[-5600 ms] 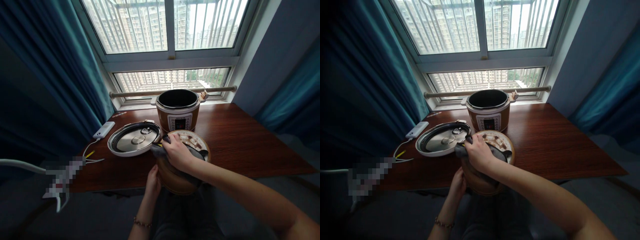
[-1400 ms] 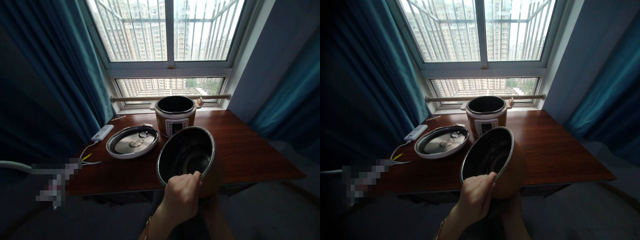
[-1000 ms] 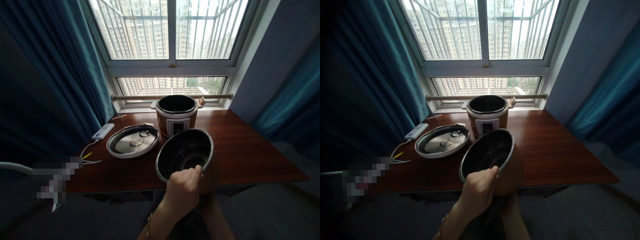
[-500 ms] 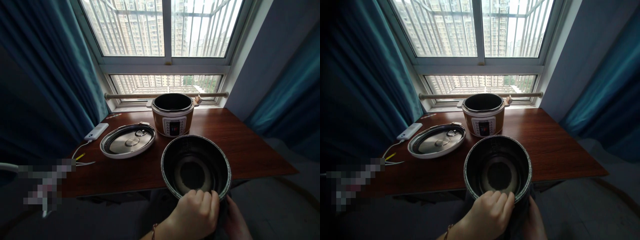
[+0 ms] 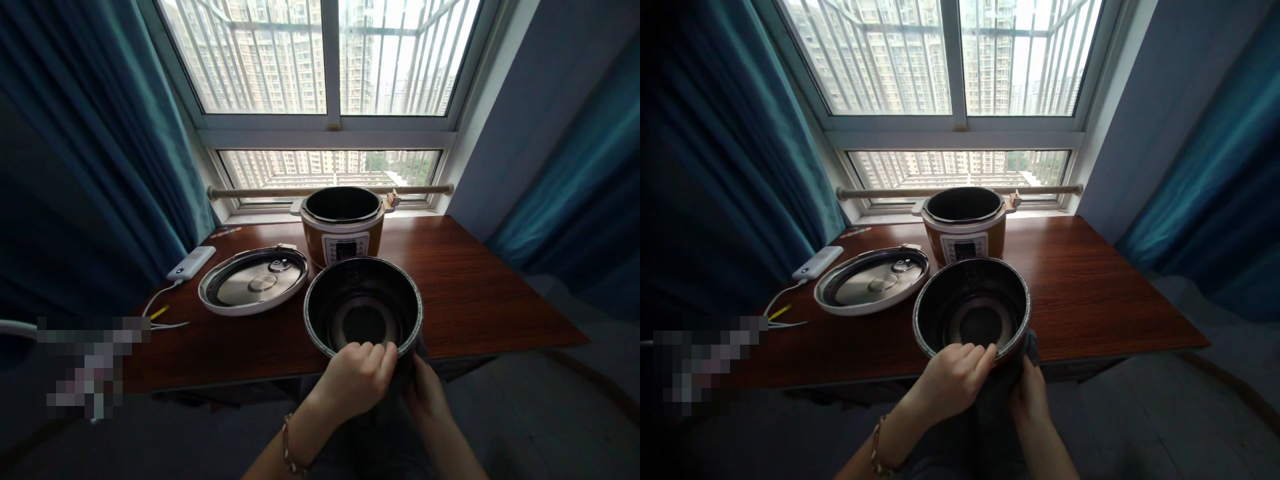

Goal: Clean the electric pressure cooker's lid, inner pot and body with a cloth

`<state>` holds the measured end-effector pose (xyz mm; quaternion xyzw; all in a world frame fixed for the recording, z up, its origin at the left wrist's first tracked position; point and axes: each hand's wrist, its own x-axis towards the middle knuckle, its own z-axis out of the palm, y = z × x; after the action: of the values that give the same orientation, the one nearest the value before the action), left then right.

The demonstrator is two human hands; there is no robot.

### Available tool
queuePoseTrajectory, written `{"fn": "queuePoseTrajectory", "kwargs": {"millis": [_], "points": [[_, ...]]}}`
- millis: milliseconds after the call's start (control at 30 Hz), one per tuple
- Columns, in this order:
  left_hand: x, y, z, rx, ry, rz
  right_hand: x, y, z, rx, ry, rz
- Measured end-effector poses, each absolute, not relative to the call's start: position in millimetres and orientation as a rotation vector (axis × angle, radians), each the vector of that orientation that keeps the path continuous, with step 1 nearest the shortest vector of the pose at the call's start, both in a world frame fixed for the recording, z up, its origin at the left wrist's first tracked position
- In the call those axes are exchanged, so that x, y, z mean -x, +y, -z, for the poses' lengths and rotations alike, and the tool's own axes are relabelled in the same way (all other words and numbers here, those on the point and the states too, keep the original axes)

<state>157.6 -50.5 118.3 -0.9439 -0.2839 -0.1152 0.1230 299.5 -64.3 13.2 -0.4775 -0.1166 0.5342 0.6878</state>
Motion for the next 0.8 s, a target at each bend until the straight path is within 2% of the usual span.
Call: {"fn": "queuePoseTrajectory", "kwargs": {"millis": [200,500,667,800], "points": [[-157.8,-50.9,-113.9,2.733,-0.854,0.305,-303.0,-66.9,-24.1,1.097,-0.18,-1.283],[-166.8,-58.0,-102.0,2.715,-0.844,0.321,-318.3,-89.0,-32.6,1.209,-0.195,-1.129],[-167.4,-59.2,-104.4,2.797,-0.925,0.34,-338.9,-89.3,-58.2,1.265,-0.178,-0.975],[-164.7,-61.1,-114.6,2.874,-1.167,0.429,-356.3,-73.9,-101.1,1.284,-0.34,-0.839]]}}
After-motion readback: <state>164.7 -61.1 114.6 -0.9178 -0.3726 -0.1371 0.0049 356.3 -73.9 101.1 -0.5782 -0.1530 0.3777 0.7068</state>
